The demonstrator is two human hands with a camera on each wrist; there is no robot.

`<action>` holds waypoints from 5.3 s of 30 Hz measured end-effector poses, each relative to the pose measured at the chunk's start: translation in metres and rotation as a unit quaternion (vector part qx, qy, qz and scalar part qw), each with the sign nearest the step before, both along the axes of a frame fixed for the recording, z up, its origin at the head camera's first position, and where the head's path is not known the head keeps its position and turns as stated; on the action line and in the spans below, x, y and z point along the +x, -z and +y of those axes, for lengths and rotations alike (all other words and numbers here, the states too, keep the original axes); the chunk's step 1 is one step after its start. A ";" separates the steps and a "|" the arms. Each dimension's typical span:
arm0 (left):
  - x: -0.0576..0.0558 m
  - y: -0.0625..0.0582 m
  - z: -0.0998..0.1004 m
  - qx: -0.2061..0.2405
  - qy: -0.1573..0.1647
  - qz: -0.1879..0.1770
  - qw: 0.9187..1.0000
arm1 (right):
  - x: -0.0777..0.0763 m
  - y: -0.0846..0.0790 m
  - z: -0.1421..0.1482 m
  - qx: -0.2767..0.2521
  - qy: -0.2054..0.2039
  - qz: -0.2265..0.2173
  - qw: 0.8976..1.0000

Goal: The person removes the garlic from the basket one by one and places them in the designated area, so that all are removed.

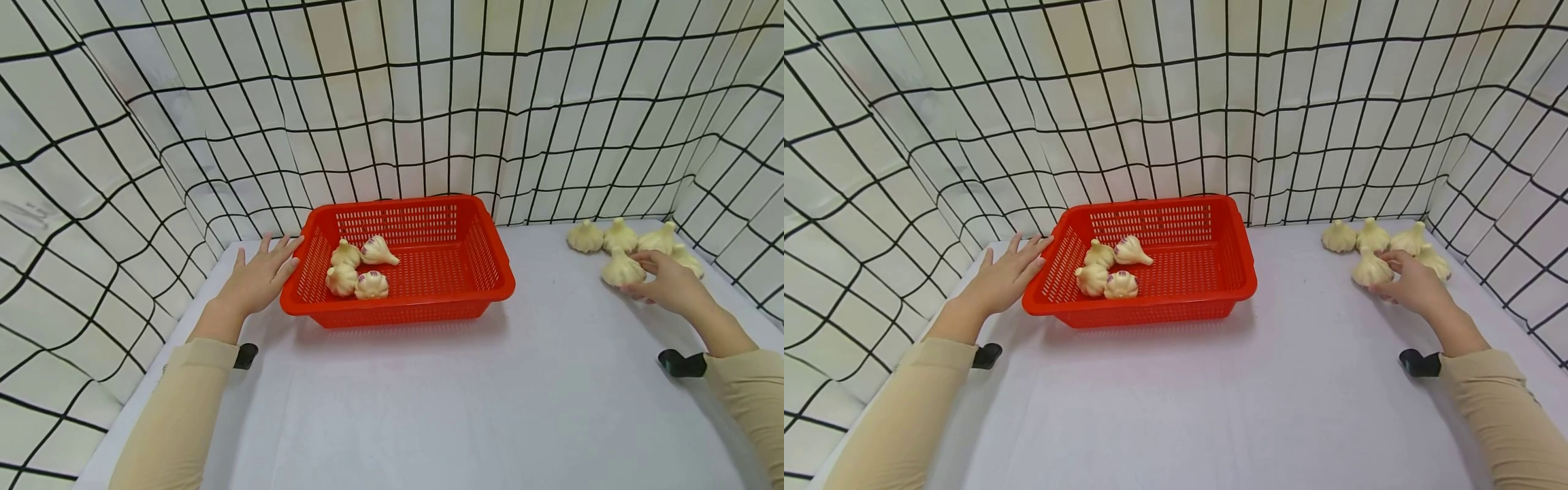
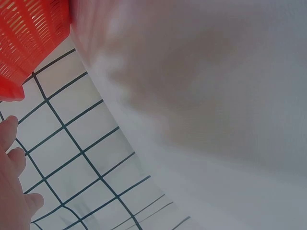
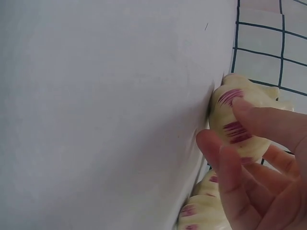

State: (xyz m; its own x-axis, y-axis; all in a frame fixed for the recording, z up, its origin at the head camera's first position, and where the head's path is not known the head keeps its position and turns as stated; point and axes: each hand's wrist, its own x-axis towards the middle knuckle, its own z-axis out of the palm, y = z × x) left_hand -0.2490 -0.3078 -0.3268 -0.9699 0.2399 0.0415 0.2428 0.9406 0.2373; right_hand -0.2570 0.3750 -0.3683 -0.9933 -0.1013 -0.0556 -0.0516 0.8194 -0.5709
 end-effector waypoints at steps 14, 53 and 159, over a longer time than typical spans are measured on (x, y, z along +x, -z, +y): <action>0.001 -0.001 0.000 -0.002 0.001 0.002 1.000 | 0.001 -0.006 -0.001 0.065 0.037 0.002 0.997; 0.000 0.000 0.000 -0.003 -0.001 0.000 1.000 | -0.006 -0.008 0.013 0.093 0.050 0.039 0.994; -0.002 0.000 0.000 0.006 -0.002 -0.006 1.000 | -0.119 -0.079 -0.376 0.042 -0.294 0.043 0.954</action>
State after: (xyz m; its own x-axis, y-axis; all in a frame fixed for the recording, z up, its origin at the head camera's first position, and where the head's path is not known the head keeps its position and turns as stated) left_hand -0.2515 -0.3080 -0.3273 -0.9713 0.2355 0.0321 0.2359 0.9388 0.2510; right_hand -0.3759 -0.0011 -0.2889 -0.7669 -0.6417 -0.0096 -0.5602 0.6767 -0.4778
